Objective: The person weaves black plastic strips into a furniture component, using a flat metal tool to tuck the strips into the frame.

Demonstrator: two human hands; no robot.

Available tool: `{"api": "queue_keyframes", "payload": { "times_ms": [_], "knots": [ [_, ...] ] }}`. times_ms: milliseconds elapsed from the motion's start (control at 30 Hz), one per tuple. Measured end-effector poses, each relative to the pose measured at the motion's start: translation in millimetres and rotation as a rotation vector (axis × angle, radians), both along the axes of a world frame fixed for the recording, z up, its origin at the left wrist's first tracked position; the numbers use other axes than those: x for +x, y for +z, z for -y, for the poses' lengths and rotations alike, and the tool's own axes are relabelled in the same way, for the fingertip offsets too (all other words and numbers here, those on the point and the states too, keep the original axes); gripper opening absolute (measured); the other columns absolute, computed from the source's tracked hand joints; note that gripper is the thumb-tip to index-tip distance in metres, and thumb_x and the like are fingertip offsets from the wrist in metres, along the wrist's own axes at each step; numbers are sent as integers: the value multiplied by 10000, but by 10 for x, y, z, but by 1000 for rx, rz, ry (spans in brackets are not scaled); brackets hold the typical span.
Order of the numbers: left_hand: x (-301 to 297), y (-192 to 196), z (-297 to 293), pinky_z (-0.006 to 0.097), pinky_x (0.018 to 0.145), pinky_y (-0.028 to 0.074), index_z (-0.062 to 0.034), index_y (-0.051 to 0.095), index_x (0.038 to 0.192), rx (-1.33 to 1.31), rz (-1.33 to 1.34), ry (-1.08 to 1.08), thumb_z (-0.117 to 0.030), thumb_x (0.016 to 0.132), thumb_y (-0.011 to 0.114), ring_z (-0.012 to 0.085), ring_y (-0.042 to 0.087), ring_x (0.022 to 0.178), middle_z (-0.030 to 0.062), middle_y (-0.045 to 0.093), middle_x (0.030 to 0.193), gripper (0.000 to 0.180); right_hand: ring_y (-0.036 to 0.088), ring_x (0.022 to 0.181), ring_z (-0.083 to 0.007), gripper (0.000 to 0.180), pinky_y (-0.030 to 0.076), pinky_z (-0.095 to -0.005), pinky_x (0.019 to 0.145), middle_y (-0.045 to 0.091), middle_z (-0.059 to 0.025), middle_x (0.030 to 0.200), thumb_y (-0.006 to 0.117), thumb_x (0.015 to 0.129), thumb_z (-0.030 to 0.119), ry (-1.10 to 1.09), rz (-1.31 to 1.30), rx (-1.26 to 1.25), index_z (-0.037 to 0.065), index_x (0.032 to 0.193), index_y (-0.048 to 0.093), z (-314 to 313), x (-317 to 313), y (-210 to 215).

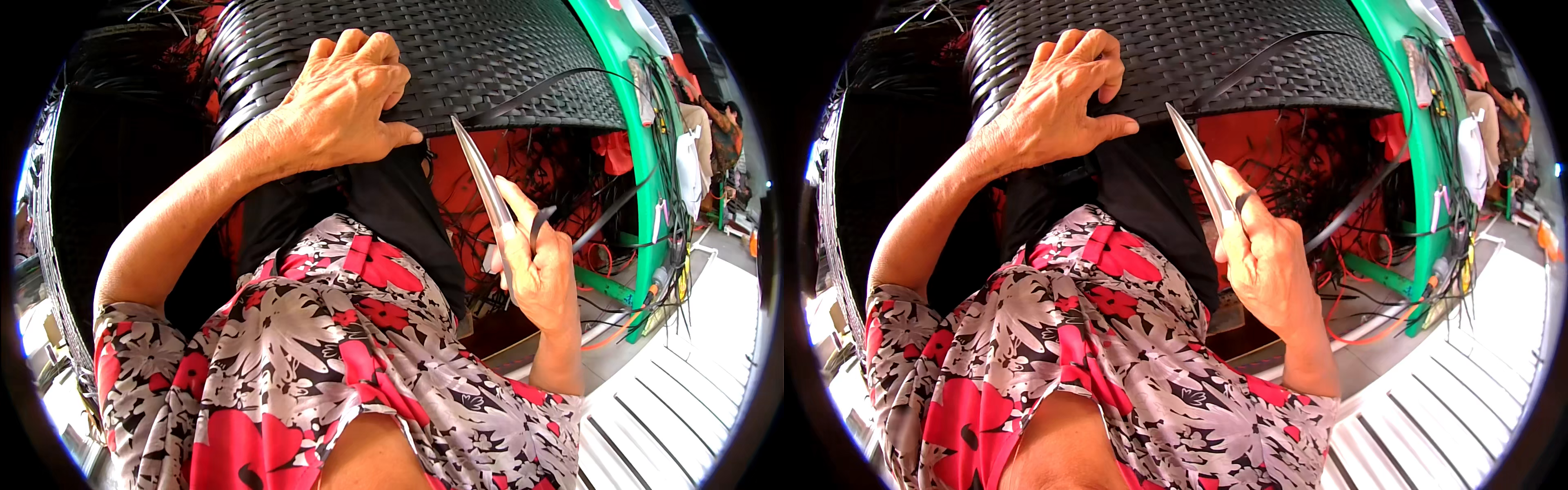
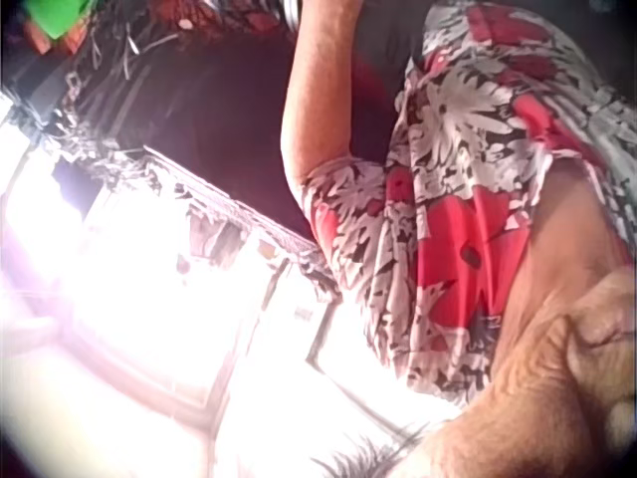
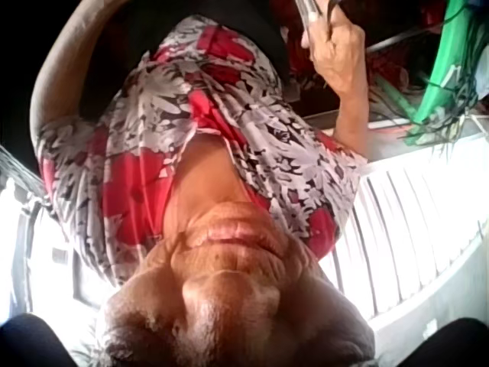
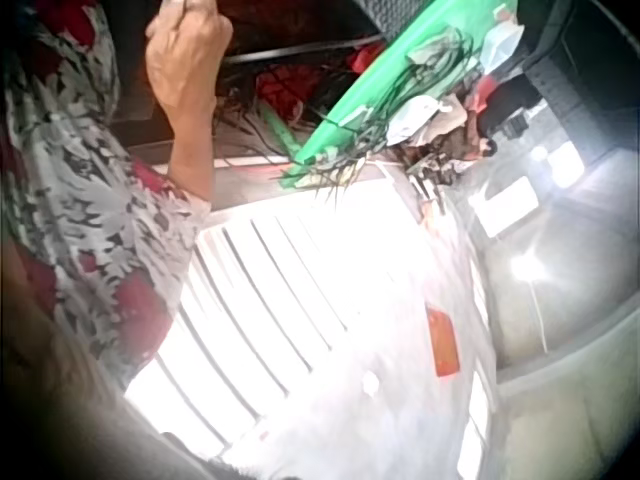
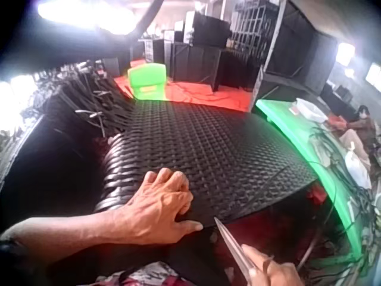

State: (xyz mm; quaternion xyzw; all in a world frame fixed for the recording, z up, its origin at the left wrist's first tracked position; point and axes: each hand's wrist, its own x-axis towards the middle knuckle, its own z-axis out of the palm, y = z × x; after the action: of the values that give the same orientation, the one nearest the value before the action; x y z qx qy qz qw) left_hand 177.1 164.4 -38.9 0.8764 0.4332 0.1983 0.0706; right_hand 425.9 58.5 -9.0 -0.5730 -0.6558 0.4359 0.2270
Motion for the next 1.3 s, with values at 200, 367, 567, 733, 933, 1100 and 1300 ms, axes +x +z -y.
{"api": "queue_keyframes", "payload": {
  "times_ms": [200, 367, 567, 733, 933, 1100, 1300],
  "knots": [
    [-13, 12, -85, 363, 816, 343, -66, 485, 676, -14, -2, -35, -245, 716, 736, 242, 448, 899, 64, 456, 918, 311, 434, 499, -47, 475, 351, -198, 467, 489, 37, 624, 517, 897, 171, -71, -231, -312, 29, 1347, 461, -179, -109, 229],
    [-140, -81, -102, 370, 878, 353, -47, 507, 763, 27, 133, -144, -106, 747, 685, 255, 464, 951, 72, 481, 974, 188, 411, 513, -34, 450, 340, -197, 470, 507, 30, 683, 428, 896, 123, 16, -118, -435, 44, 1336, 476, -271, -137, 394],
    [-211, -105, -108, 383, 900, 373, -37, 504, 797, -29, 204, -149, -32, 760, 652, 264, 486, 979, 79, 523, 1035, 153, 375, 515, -34, 450, 302, -195, 460, 448, 48, 662, 425, 900, 144, -23, -124, -497, 20, 1331, 472, -316, -236, 468],
    [-210, -107, -108, 378, 889, 381, -31, 507, 791, -40, 243, -130, -24, 779, 624, 271, 491, 984, 80, 535, 1033, 118, 377, 522, -38, 466, 303, -203, 462, 439, 43, 643, 416, 871, 114, -97, -142, -590, 21, 1323, 481, -374, -250, 559],
    [-222, -141, -159, 378, 846, 419, 1, 510, 800, -21, 321, -115, 6, 801, 580, 300, 521, 937, 110, 563, 963, 70, 418, 545, -51, 481, 331, -218, 499, 469, 32, 649, 444, 831, 104, 29, 67, -549, 21, 1300, 505, -528, -294, 760],
    [-212, -131, -144, 362, 799, 445, 16, 521, 832, -60, 436, -73, 39, 794, 565, 301, 539, 891, 111, 569, 908, 62, 424, 550, -59, 465, 347, -220, 514, 464, 31, 650, 423, 840, 105, 47, 223, -571, 23, 1289, 513, -591, -402, 892],
    [-201, -123, -153, 345, 734, 454, 19, 532, 857, 13, 504, -77, 54, 790, 570, 305, 539, 792, 116, 546, 820, 84, 443, 553, -59, 497, 358, -210, 521, 499, 12, 674, 514, 889, 169, -135, -52, -519, 14, 1351, 420, -427, -510, 673]
  ]
}}
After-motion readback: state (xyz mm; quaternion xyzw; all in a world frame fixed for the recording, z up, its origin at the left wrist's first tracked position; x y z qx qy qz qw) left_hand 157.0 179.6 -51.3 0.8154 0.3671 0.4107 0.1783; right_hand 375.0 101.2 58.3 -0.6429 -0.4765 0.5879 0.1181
